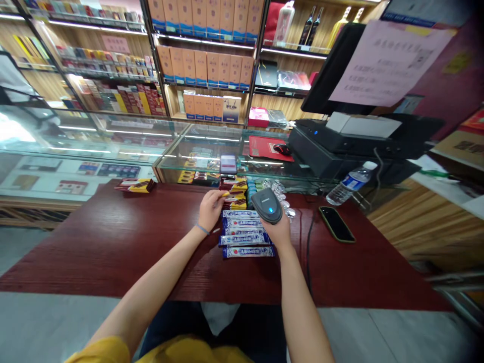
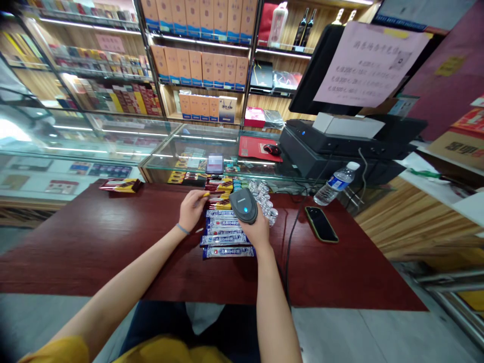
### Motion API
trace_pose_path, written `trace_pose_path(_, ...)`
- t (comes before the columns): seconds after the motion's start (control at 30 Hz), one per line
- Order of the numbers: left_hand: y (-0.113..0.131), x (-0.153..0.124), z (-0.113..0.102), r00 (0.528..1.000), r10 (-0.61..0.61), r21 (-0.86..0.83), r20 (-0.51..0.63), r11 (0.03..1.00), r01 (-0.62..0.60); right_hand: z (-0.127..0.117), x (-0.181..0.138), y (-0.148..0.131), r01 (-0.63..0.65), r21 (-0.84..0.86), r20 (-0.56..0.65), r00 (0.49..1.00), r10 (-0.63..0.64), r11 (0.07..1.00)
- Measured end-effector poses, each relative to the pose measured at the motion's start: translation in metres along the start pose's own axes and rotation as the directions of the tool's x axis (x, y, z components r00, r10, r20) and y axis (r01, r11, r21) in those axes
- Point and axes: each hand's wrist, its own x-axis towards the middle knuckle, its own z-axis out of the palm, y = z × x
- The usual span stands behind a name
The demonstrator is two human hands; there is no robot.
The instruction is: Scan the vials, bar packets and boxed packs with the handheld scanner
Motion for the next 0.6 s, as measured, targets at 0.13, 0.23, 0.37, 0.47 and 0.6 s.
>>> trace_pose_path(0.13,-0.009,-0.001,-0.011,0.926,-0.310,-0.360,-0.217,0.907,0.219,0.003,-0.001,-0.002,0.001,-0.050,0.006,1.000,-0.001,0.999)
trace_pose_path(0.23,-0.021,0.000,-0.014,0.843,-0.503,-0.606,-0.190,0.736,0.302,0.005,-0.004,-0.006,-0.003,-0.092,0.049,0.999,0.007,0.996)
trace_pose_path(0.37,-0.033,0.000,-0.016,0.780,-0.613,-0.766,-0.121,0.557,0.319,0.008,-0.006,-0.014,0.023,-0.128,0.204,0.979,0.004,0.991)
trace_pose_path(0.47,-0.039,0.000,-0.017,0.749,-0.656,-0.818,-0.093,0.480,0.318,0.010,-0.007,-0.021,0.083,-0.163,0.349,0.937,-0.021,0.983)
trace_pose_path(0.6,-0.044,-0.002,-0.017,0.749,-0.655,-0.815,-0.097,0.484,0.318,0.012,-0.008,-0.026,0.163,-0.232,0.420,0.906,-0.052,0.959)
